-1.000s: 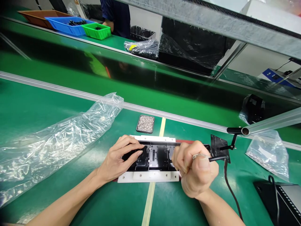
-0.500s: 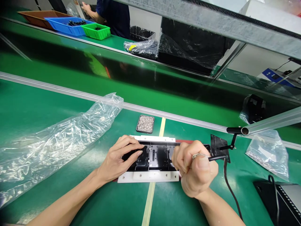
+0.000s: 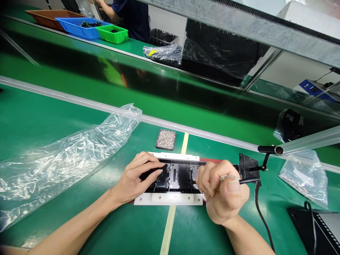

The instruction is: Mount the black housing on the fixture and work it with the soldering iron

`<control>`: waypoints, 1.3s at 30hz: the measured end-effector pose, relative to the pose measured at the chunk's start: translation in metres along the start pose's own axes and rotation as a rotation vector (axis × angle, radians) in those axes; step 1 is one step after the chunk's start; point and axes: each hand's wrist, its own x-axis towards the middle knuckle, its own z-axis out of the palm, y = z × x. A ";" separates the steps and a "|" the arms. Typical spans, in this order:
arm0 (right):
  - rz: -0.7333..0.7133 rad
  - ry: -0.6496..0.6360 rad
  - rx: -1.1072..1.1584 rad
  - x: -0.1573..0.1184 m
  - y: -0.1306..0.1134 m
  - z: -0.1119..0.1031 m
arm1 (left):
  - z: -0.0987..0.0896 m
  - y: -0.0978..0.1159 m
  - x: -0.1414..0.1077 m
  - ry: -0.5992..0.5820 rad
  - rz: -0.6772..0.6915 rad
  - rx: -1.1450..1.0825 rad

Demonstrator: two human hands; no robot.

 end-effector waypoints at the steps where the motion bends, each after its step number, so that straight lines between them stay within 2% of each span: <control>1: 0.001 0.001 -0.006 0.000 0.000 0.000 | 0.000 0.000 0.000 0.001 0.000 -0.001; 39: -0.005 -0.001 -0.008 0.002 0.000 0.002 | 0.000 0.000 0.000 0.000 0.007 -0.001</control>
